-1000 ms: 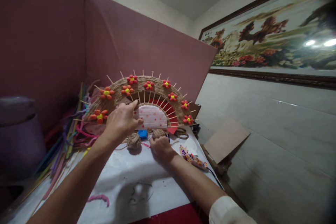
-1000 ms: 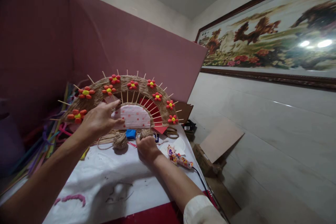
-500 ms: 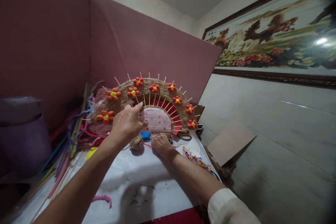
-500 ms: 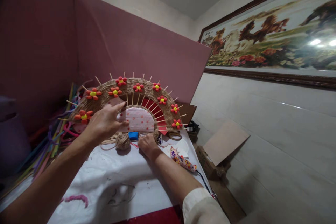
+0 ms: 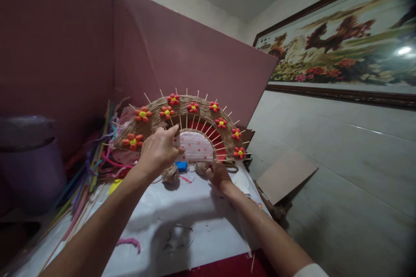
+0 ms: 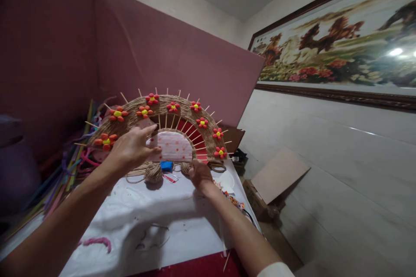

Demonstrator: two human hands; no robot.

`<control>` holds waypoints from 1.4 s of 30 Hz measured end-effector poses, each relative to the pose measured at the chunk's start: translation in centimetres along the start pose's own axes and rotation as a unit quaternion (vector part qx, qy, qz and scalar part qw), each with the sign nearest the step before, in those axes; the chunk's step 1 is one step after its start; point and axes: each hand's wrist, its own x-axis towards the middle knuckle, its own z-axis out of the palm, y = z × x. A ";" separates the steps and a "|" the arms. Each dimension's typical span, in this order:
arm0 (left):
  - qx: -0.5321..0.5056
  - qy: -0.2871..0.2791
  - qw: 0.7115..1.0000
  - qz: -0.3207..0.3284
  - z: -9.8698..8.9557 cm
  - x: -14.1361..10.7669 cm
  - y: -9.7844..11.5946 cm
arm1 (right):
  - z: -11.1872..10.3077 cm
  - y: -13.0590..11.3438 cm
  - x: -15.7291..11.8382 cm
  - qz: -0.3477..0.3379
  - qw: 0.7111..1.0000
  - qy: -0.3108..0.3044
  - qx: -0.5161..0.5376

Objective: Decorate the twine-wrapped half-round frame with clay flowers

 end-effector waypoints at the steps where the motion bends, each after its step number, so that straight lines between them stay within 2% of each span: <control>1: 0.000 0.000 1.000 -0.001 0.1 0.0 0.0 | 0.0 0.5 0.4 0.014 1.000 -0.008 0.001; 5: 0.003 0.000 1.000 -0.005 0.4 0.1 0.0 | 0.7 0.8 1.2 0.025 1.000 -0.013 0.010; 8: 0.001 -0.003 1.000 -0.003 0.7 0.1 0.1 | 1.2 0.2 0.9 0.027 0.999 0.013 0.013; 16: -0.001 -0.013 1.000 0.000 0.9 0.1 0.1 | 0.6 -1.7 -0.3 0.037 0.998 0.041 0.015; 20: 0.012 -0.036 0.999 0.007 1.5 -0.1 0.4 | 0.2 -1.8 -2.4 0.022 0.999 0.032 0.012; 25: 0.015 -0.075 0.997 0.009 3.8 -0.9 0.8 | 0.1 -2.6 -9.0 -0.048 0.998 0.033 0.015; 28: 0.002 -0.103 0.995 0.017 5.2 -1.6 0.6 | 0.6 -4.1 -12.9 -0.174 0.982 0.057 0.039; 30: -0.012 -0.117 0.992 0.035 6.1 -2.1 0.2 | 0.8 -5.1 -14.4 -0.223 0.969 0.096 0.050; 36: -0.047 -0.179 0.983 0.014 7.8 -3.7 -1.6 | 0.5 -8.3 -15.4 -0.316 0.922 0.209 0.078; 39: -0.035 -0.177 0.983 0.022 7.8 -4.4 -2.6 | -0.1 -9.4 -15.6 -0.352 0.901 0.241 0.082; 41: -0.032 -0.175 0.984 0.024 7.8 -4.8 -3.1 | -0.6 -9.0 -15.9 -0.356 0.899 0.243 0.076; 42: -0.033 -0.177 0.983 0.022 7.8 -4.9 -3.3 | -0.8 -8.3 -16.1 -0.337 0.908 0.235 0.076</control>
